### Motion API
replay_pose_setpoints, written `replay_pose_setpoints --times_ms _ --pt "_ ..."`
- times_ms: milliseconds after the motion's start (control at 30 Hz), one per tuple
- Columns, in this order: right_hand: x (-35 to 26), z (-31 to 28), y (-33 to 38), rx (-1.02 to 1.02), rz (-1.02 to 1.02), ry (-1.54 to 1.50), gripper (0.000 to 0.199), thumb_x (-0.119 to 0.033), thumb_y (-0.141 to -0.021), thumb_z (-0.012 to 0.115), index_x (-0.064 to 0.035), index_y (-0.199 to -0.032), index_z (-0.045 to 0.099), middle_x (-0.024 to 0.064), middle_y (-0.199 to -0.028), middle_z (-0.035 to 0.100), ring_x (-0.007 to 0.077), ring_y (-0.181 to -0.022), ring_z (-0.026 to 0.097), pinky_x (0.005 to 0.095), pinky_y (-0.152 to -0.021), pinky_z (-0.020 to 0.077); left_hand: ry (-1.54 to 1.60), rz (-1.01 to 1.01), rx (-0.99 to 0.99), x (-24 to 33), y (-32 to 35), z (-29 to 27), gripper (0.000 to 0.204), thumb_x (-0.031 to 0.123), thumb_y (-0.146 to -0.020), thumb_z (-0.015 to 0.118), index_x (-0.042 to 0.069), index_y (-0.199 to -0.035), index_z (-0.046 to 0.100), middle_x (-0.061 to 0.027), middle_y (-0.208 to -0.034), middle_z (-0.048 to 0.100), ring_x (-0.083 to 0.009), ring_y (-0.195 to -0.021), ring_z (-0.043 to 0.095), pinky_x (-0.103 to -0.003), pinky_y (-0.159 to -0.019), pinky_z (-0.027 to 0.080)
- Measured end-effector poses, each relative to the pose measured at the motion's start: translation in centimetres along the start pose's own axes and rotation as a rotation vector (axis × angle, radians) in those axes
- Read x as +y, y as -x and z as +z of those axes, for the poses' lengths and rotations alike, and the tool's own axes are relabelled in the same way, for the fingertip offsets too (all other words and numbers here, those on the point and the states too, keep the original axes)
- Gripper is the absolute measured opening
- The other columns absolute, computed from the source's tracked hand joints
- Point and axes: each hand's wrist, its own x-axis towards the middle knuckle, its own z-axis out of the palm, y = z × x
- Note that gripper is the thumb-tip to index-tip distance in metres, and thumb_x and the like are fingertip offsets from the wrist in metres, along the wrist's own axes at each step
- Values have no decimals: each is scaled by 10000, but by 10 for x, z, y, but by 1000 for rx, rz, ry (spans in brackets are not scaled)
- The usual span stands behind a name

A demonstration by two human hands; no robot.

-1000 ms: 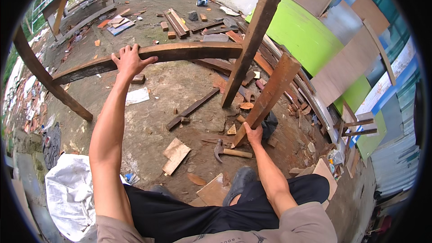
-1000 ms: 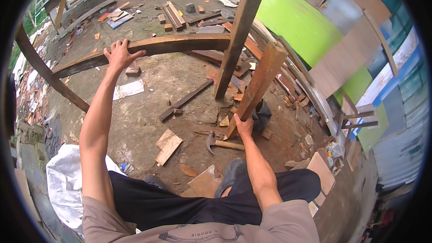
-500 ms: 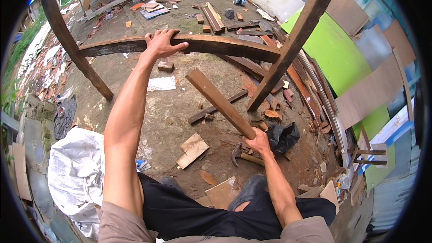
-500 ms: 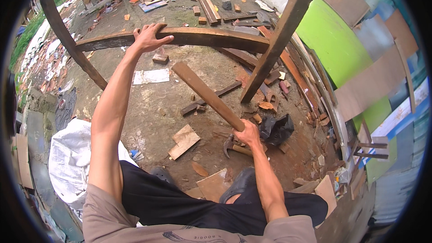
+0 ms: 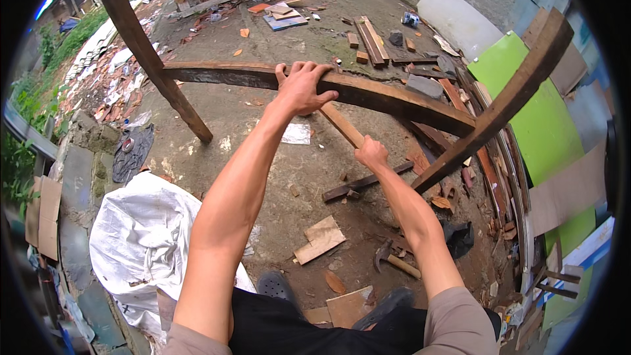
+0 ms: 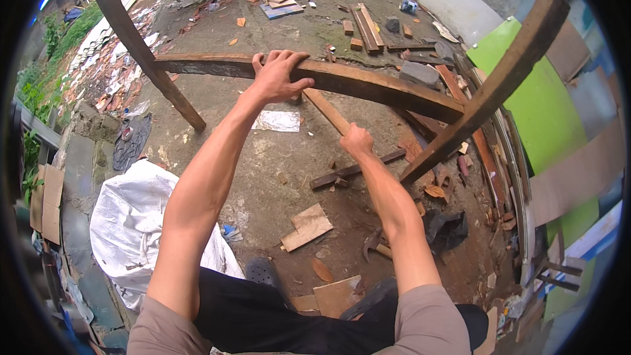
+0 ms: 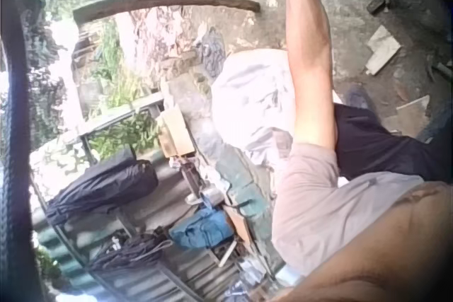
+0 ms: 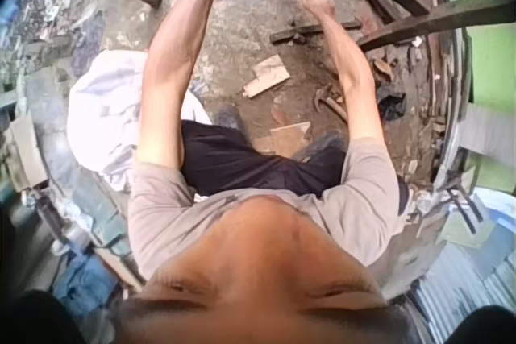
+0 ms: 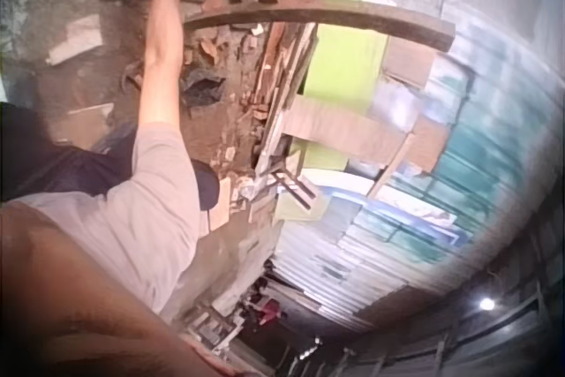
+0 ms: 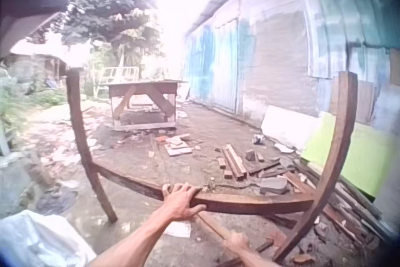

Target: The person sits on the ground and uses a hammer to drive nails into wooden planks, joining them into a frame. The person repeatedly aligns pieces, hammers nails, and lifts the assembled frame to inspect the joints.

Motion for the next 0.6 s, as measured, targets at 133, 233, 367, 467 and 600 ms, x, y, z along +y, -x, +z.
replay_pose_setpoints --times_ms 133,233,367,467,600 --pt "-12 -13 -57 70 -120 173 433 -328 -874 673 -75 -1216 588 194 -1131 695 385 -1128 643 516 -945 520 45 2 -16 7 7 -2 696 514 -813 732 201 -1405 545 -76 -1302 576 -273 -1349 412 -580 -1127 107" --pt "-2 -11 -69 374 -111 164 434 -346 -894 671 -71 -1220 594 187 -1205 661 367 -1199 585 511 -1028 450 68 23 27 9 4 2 698 514 -808 734 195 -1399 544 -78 -1307 575 -283 -1353 409 -612 -1133 87" --pt "-6 -8 -33 348 -315 53 374 -325 -871 708 -50 -1118 650 159 -1129 653 339 -1164 584 484 -1030 428 68 14 24 0 2 2 698 519 -808 733 202 -1400 543 -74 -1311 571 -285 -1353 409 -610 -1131 93" --pt "11 -37 8 353 -783 -1 260 -248 -834 742 -65 -1007 679 128 -1091 652 309 -1116 601 462 -1002 434 49 13 14 1 -2 4 700 530 -810 728 204 -1401 544 -77 -1309 570 -285 -1352 408 -605 -1129 99" --pt "25 -128 53 611 -1299 90 185 -191 -811 762 -80 -861 624 89 -975 608 275 -1037 600 453 -1003 438 11 3 32 2 -3 5 736 602 -794 713 191 -1385 564 -87 -1293 579 -273 -1336 423 -582 -1124 118"
